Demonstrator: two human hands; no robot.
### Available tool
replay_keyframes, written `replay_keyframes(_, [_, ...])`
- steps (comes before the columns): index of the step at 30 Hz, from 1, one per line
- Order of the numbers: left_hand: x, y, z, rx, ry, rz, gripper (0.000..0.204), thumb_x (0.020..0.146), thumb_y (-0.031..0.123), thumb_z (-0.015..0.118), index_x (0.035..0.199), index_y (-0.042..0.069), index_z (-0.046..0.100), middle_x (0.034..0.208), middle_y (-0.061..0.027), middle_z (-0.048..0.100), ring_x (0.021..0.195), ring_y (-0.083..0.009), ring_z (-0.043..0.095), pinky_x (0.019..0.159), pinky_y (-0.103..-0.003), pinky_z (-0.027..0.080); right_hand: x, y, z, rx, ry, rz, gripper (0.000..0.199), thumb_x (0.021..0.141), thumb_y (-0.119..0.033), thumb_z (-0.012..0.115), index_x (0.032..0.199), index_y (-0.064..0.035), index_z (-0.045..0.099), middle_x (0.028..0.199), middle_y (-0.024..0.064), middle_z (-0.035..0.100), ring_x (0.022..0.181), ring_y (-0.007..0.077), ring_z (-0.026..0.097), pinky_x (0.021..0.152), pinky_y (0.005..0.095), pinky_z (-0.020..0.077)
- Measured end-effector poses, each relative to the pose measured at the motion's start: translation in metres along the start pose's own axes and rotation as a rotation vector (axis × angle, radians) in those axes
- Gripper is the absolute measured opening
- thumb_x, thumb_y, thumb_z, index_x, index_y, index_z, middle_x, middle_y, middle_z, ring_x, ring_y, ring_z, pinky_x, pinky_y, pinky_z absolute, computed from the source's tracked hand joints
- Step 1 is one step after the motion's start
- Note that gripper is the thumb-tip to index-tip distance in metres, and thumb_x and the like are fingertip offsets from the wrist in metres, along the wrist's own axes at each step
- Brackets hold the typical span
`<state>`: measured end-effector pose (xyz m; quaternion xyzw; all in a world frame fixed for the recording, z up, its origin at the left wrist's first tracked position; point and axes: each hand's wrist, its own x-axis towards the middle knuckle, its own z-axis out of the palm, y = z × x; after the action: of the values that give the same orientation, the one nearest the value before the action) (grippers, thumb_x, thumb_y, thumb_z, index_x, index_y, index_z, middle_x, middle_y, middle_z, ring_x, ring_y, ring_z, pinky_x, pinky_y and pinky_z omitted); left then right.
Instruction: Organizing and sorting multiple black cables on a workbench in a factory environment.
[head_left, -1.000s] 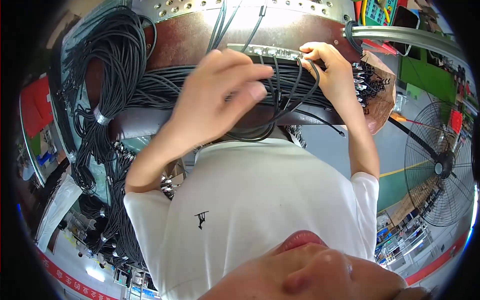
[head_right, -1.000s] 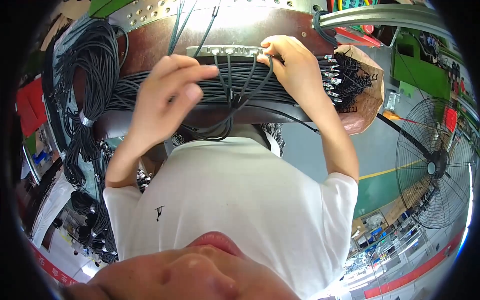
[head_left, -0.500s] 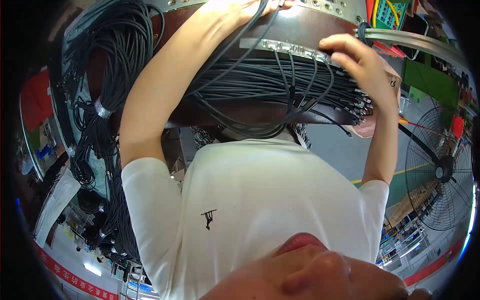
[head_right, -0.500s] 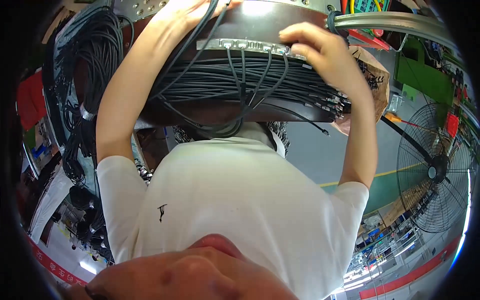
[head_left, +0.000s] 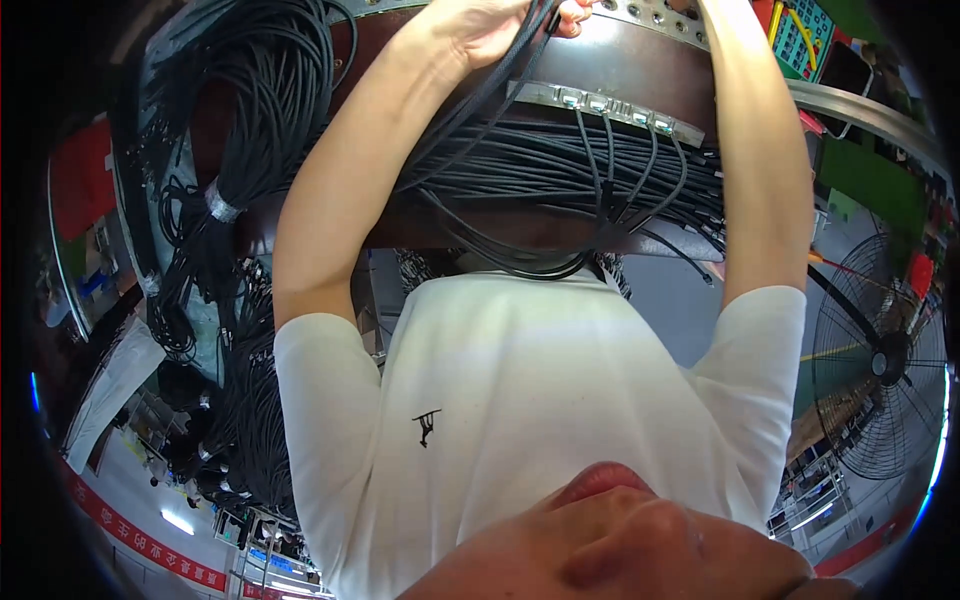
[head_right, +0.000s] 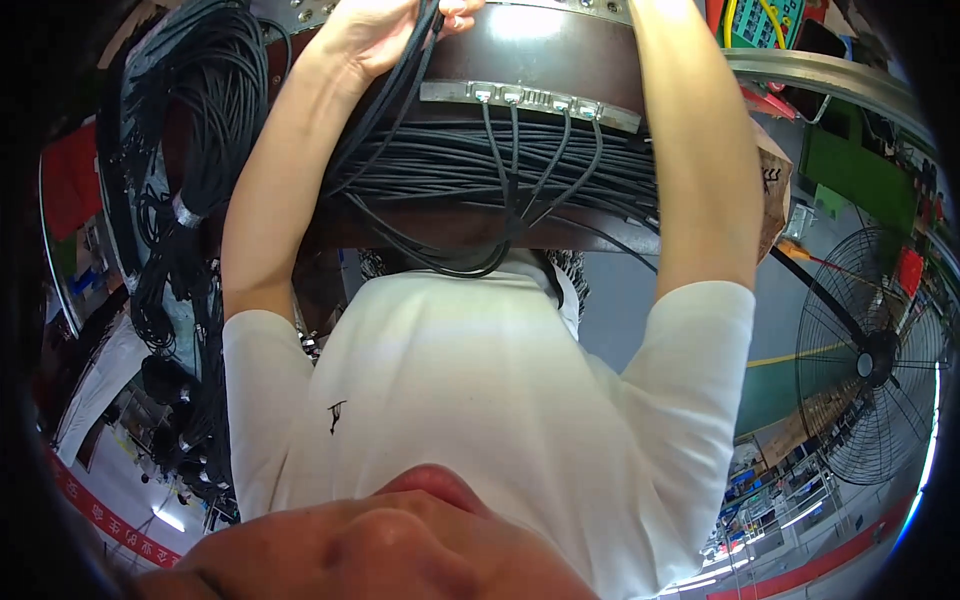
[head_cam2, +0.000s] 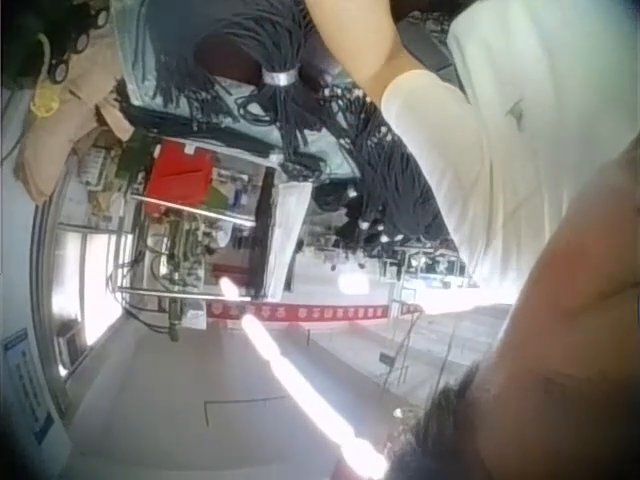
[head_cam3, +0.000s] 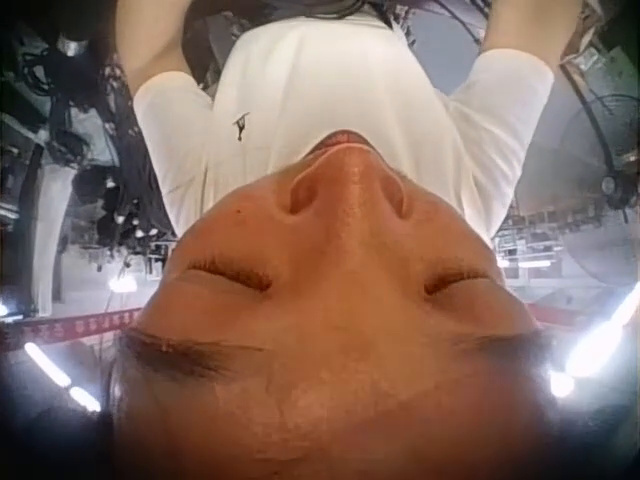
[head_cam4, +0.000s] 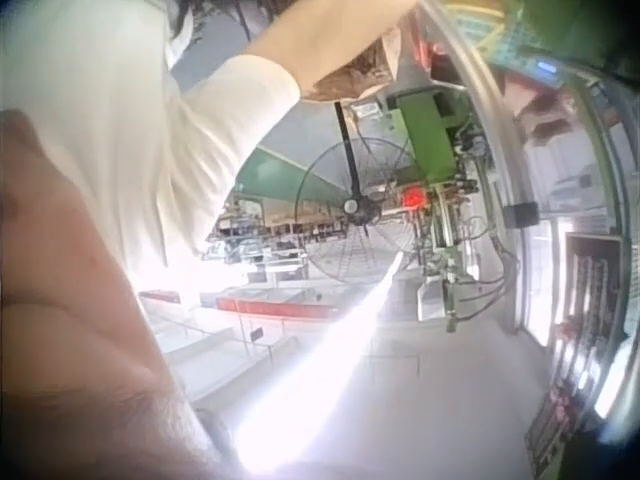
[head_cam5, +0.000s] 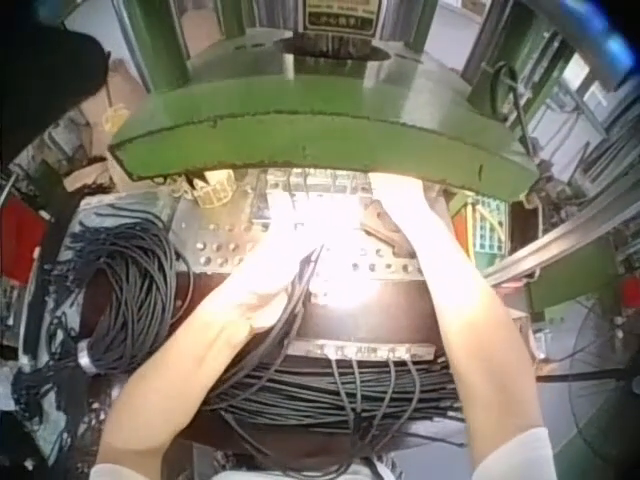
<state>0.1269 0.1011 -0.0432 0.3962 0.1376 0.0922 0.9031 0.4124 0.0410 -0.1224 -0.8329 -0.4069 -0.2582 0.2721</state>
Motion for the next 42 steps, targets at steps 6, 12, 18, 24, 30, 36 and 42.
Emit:
replay_keyframes(6, [-0.072,0.015,0.005,-0.633,-0.221,-0.474,0.019,0.096,0.015,0.054,0.106,0.002,0.062,0.085,-0.0107,0.065,0.07,-0.0197,0.061,0.065,-0.035,0.054,-0.033,-0.101,-0.118,0.384,-0.351,-0.197,0.016,0.087,-0.017,0.058,0.088,-0.0016,0.064,0.081,0.0148,0.064,0.077,0.0286,0.062,0.072,0.0386,0.0491])
replay_keyframes(12, [-0.137,0.057,0.005,-0.172,0.095,-0.24,0.026,0.101,0.023,0.043,0.077,0.013,0.043,0.055,0.0068,0.029,0.039,-0.004,0.022,0.034,-0.019,0.018,-0.05,-0.124,-0.158,0.795,-0.667,0.39,0.021,0.087,-0.022,0.061,0.089,-0.0026,0.068,0.084,0.0121,0.066,0.077,0.0298,0.061,0.072,0.0377,0.0493])
replay_keyframes(18, [-0.192,0.188,-0.138,0.665,1.017,0.474,0.049,0.102,0.042,0.038,0.09,0.001,0.062,0.073,-0.0077,0.06,0.062,-0.0153,0.054,0.053,-0.024,0.04,-0.087,-0.127,-0.172,0.121,-0.331,-0.503,0.027,0.084,-0.025,0.063,0.103,-0.0054,0.068,0.094,0.0153,0.067,0.088,0.0322,0.062,0.082,0.04,0.0499])
replay_keyframes(24, [-0.186,0.144,-0.088,1.449,0.882,-0.181,0.065,0.093,0.06,0.045,0.088,0.001,0.072,0.062,-0.0027,0.062,0.057,-0.0104,0.056,0.053,-0.024,0.042,-0.159,-0.119,-0.21,0.44,-0.637,-0.251,0.029,0.081,-0.019,0.07,0.108,-0.0087,0.067,0.095,0.0063,0.062,0.088,0.0269,0.059,0.077,0.0374,0.0493])
replay_keyframes(30, [-0.132,-0.034,0.025,0.571,-0.19,-0.357,0.048,0.103,0.036,0.041,0.126,-0.003,0.054,0.111,-0.0138,0.066,0.096,-0.0189,0.066,0.086,-0.031,0.051,-0.132,-0.136,-0.204,0.547,-0.51,-0.254,0.026,0.083,-0.01,0.067,0.109,-0.0063,0.068,0.095,0.0107,0.064,0.088,0.0267,0.062,0.077,0.0325,0.0499])
replay_keyframes(36, [-0.042,0.011,0.006,-0.037,-0.054,-0.275,0.042,0.099,0.037,0.047,0.104,-0.003,0.06,0.071,-0.0096,0.063,0.067,-0.0185,0.062,0.068,-0.031,0.049,-0.047,-0.124,-0.125,0.877,-0.197,-0.317,0.024,0.085,-0.02,0.061,0.101,-0.0041,0.068,0.092,0.0173,0.066,0.085,0.0334,0.063,0.08,0.0404,0.0502])
replay_keyframes(42, [0.029,0.044,-0.019,1.113,-0.349,0.644,0.017,0.092,0.009,0.055,0.099,-0.003,0.065,0.086,-0.0089,0.066,0.073,-0.0189,0.061,0.065,-0.031,0.052,-0.033,-0.115,-0.123,0.594,-0.169,-0.358,0.023,0.086,-0.018,0.056,0.099,-0.003,0.067,0.091,0.0183,0.066,0.084,0.0343,0.062,0.078,0.042,0.0499])
